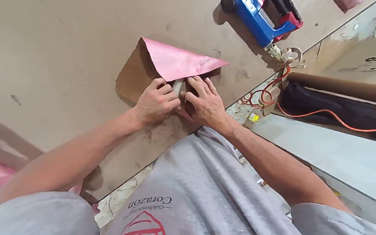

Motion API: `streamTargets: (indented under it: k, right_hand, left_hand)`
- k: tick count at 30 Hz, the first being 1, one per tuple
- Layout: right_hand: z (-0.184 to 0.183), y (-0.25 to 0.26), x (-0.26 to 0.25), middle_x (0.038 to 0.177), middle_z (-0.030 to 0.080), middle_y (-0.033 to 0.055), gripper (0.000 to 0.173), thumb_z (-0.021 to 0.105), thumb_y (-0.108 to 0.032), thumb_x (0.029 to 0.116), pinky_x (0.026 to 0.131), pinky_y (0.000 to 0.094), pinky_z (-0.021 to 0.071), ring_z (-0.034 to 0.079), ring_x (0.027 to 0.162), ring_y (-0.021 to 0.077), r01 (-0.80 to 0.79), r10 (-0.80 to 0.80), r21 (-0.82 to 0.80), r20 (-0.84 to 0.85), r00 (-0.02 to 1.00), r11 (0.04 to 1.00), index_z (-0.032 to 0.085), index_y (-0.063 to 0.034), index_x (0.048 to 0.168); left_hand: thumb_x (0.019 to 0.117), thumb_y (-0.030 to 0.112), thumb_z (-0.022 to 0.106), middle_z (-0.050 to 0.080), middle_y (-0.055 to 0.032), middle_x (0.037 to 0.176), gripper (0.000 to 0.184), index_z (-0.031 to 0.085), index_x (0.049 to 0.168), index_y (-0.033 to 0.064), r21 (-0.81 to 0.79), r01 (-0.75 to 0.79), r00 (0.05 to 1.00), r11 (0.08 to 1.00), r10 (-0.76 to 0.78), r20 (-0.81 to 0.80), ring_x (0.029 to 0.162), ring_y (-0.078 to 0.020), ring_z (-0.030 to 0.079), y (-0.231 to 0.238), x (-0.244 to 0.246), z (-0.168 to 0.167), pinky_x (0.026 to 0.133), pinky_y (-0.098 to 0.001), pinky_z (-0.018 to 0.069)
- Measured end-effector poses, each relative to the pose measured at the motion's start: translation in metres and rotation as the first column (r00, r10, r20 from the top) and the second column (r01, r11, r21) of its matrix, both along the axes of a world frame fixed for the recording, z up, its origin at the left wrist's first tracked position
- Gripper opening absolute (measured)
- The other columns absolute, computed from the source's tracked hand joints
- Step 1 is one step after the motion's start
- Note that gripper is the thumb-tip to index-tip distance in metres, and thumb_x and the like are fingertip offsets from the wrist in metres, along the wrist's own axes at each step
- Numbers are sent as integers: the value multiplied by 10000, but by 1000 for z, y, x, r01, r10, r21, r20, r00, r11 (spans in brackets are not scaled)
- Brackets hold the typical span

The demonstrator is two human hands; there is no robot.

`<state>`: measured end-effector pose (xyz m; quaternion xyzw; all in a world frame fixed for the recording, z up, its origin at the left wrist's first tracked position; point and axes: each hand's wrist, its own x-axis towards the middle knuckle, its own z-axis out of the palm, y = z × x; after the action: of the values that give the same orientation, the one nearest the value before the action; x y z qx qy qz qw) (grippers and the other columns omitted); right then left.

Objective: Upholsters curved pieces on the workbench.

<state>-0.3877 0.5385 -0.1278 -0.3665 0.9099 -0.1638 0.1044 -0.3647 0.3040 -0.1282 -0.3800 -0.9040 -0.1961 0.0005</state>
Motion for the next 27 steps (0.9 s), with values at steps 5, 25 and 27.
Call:
streamTargets:
  k: [5, 25, 27]
  right_hand:
    - [1, 1, -3, 1551, 493, 131, 343, 639, -372, 920, 1241, 554, 257, 387, 1495, 318, 19, -18, -25, 45, 999, 1000, 713, -231, 1223]
    - [18, 106, -209, 1453, 510, 286, 929, 718, -484, 872, 1079, 670, 393, 496, 1336, 480, 476, -501, 239, 52, 864, 846, 296, -136, 1623]
    - [21, 100, -225, 1440, 547, 248, 961, 744, -354, 850, 1085, 650, 416, 535, 1323, 437, 441, -480, 274, 96, 872, 855, 239, -139, 1639]
  left_hand:
    - [1017, 48, 525, 675, -91, 874, 189, 701, 950, 58, 7, 50, 972, 999, -48, -231, 875, -263, 654, 9, 11, 2, 1024, -493, 441]
    - [942, 688, 480, 404, 33, 1644, 662, 540, 1498, 334, 11, -49, 979, 999, 46, 201, 1569, -304, 247, 1, -44, -21, 1226, -681, 95]
    - [952, 664, 478, 395, 39, 1648, 636, 536, 1501, 350, 21, -56, 979, 998, 50, 196, 1570, -312, 238, 1, -44, -25, 1226, -686, 98]
